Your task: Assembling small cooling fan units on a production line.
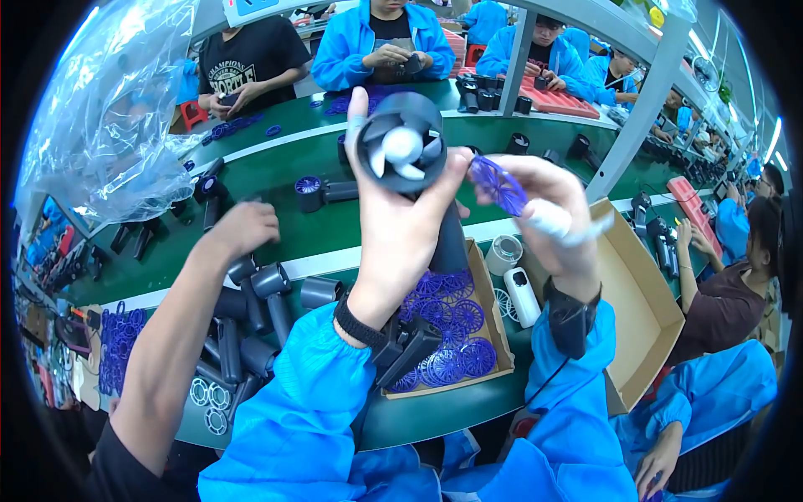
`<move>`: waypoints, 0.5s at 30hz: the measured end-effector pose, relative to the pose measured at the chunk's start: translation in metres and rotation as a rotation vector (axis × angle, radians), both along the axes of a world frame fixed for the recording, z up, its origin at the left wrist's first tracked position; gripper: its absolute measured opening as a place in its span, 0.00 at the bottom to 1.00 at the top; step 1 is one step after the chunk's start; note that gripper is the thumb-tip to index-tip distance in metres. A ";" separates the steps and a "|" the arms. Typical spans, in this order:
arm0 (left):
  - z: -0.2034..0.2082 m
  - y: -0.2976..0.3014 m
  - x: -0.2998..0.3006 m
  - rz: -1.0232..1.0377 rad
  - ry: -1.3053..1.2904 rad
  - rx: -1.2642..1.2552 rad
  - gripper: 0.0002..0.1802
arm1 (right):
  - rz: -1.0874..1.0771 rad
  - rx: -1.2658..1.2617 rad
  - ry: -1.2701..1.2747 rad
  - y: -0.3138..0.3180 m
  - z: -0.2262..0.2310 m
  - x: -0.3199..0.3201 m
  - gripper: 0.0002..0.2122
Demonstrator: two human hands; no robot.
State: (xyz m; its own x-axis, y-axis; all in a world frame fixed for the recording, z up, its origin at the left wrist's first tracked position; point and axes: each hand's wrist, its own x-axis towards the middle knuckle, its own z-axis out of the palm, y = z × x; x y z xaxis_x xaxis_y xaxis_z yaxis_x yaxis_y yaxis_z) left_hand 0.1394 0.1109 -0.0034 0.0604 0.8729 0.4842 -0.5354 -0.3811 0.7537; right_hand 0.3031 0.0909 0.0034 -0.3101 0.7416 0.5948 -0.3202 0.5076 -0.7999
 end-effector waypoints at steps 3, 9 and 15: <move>-0.014 0.011 0.003 -0.042 0.175 0.090 0.47 | -0.491 0.331 -0.307 -0.013 0.005 -0.014 0.21; -0.023 0.012 0.005 0.175 0.528 0.296 0.49 | -1.060 0.845 -0.719 -0.016 0.004 -0.025 0.21; -0.015 0.002 0.006 0.117 0.542 0.255 0.45 | -1.060 0.857 -0.721 -0.018 0.006 -0.022 0.20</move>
State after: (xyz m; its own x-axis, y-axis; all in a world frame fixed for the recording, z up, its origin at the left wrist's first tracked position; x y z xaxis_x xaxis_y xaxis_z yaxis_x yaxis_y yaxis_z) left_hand 0.1457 0.1132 -0.0185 0.2673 0.7495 0.6056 -0.0442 -0.6183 0.7847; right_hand 0.2808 0.0725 0.0091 -0.2785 0.3254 0.9037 0.7863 0.6175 0.0200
